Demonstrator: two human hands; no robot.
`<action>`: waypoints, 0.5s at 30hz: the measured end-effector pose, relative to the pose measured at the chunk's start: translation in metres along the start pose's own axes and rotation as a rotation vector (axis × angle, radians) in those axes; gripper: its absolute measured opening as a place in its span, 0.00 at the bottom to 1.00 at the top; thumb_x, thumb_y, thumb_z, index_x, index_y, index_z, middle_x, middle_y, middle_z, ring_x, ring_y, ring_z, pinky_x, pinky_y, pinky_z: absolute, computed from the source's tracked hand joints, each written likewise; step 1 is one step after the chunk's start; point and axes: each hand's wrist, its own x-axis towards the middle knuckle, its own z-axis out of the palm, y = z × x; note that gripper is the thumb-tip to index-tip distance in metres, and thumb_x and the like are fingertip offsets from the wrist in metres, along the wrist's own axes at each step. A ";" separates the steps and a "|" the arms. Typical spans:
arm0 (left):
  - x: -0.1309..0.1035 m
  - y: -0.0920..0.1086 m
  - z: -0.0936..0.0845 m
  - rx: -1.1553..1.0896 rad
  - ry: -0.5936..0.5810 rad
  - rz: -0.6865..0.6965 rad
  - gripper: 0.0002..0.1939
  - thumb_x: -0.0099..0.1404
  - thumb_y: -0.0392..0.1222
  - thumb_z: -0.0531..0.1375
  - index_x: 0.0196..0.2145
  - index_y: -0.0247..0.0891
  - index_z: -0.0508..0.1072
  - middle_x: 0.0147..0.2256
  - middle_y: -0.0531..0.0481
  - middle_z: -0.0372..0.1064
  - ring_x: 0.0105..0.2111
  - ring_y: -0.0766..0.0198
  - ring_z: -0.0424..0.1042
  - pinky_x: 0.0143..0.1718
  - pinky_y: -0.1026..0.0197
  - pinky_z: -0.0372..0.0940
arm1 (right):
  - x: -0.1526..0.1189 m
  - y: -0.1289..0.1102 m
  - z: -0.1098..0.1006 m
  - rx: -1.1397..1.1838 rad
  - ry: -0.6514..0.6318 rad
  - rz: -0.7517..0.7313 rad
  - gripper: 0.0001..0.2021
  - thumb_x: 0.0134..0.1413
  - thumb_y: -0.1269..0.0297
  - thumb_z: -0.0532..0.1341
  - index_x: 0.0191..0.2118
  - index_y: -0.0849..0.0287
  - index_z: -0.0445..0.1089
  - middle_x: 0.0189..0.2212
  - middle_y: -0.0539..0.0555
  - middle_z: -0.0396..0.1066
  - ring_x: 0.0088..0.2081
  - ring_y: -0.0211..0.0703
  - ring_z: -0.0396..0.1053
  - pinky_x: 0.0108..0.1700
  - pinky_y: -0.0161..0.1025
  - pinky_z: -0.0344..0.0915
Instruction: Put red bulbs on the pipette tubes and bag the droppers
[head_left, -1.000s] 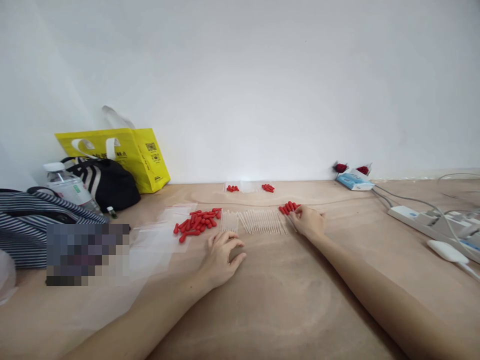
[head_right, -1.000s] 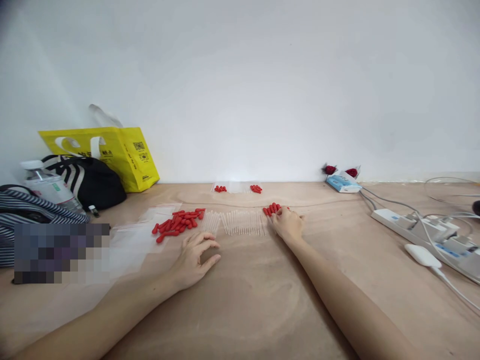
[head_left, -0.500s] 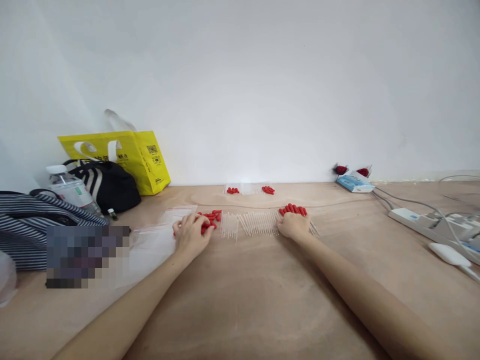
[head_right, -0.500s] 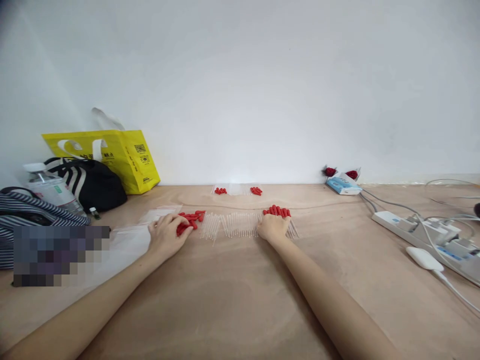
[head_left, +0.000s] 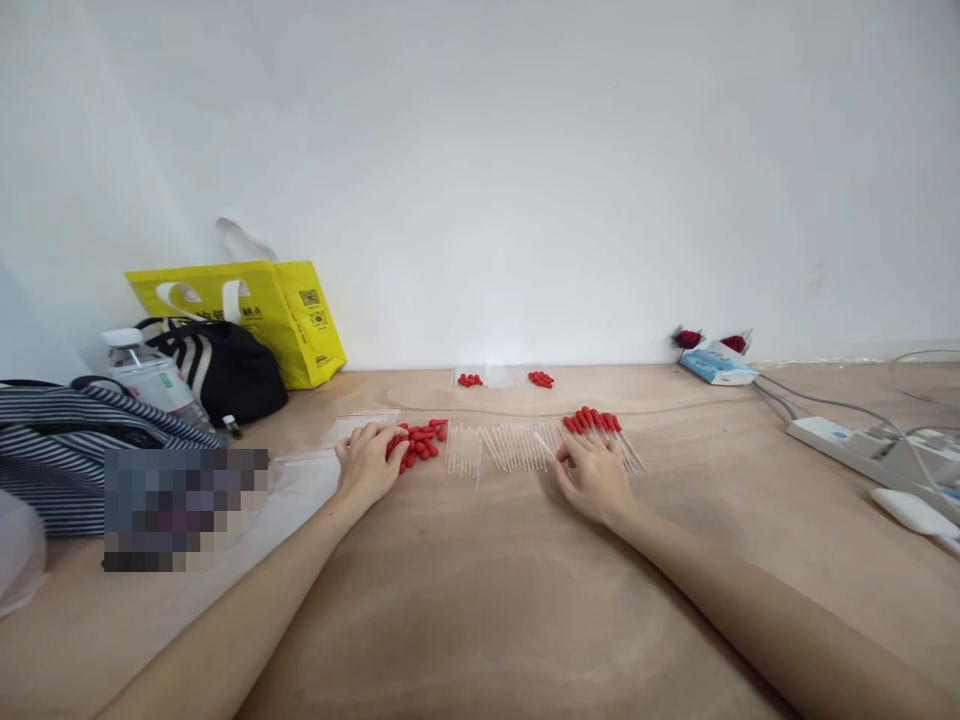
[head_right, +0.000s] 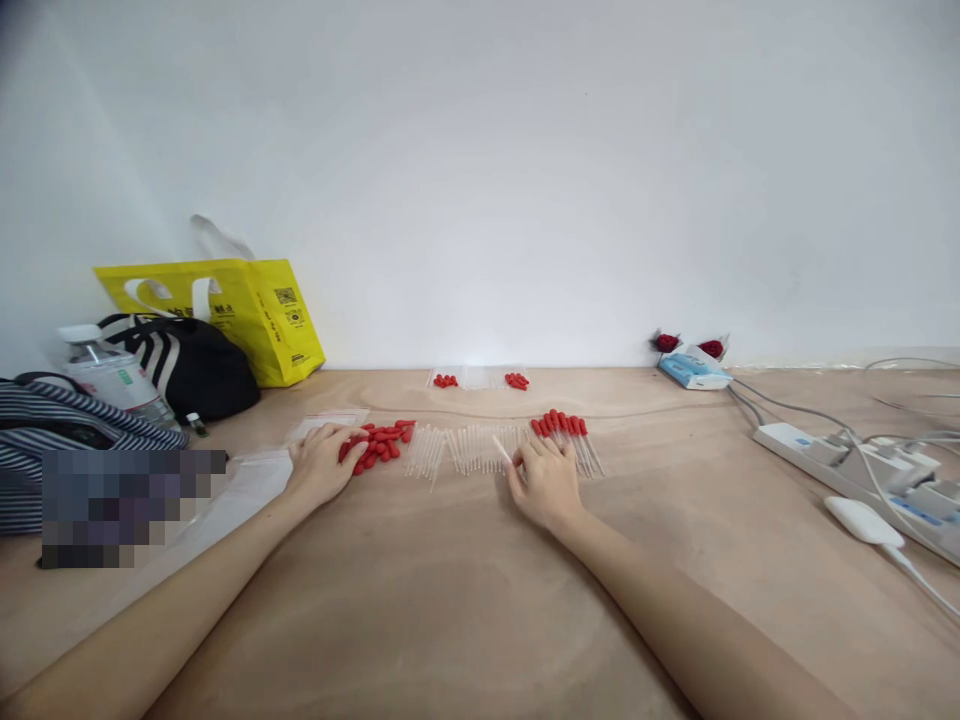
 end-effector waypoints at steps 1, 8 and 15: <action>0.000 0.002 -0.002 -0.032 0.035 0.008 0.10 0.60 0.42 0.52 0.36 0.41 0.70 0.38 0.45 0.67 0.43 0.51 0.62 0.42 0.48 0.52 | -0.005 0.000 -0.001 0.044 -0.013 -0.055 0.10 0.53 0.62 0.51 0.26 0.59 0.65 0.27 0.53 0.69 0.34 0.43 0.63 0.37 0.40 0.49; -0.027 0.053 -0.004 -0.890 -0.017 0.085 0.07 0.59 0.43 0.53 0.35 0.37 0.60 0.31 0.50 0.66 0.31 0.64 0.68 0.34 0.59 0.64 | -0.023 0.004 -0.004 0.212 -0.091 -0.274 0.09 0.57 0.65 0.50 0.37 0.59 0.67 0.29 0.55 0.67 0.34 0.43 0.62 0.36 0.39 0.53; -0.058 0.085 0.005 -0.979 -0.417 0.308 0.05 0.58 0.33 0.50 0.33 0.37 0.64 0.34 0.48 0.68 0.37 0.63 0.69 0.40 0.57 0.63 | -0.024 -0.004 -0.011 0.214 -0.143 -0.309 0.10 0.56 0.69 0.50 0.38 0.57 0.67 0.33 0.54 0.68 0.36 0.40 0.64 0.39 0.40 0.52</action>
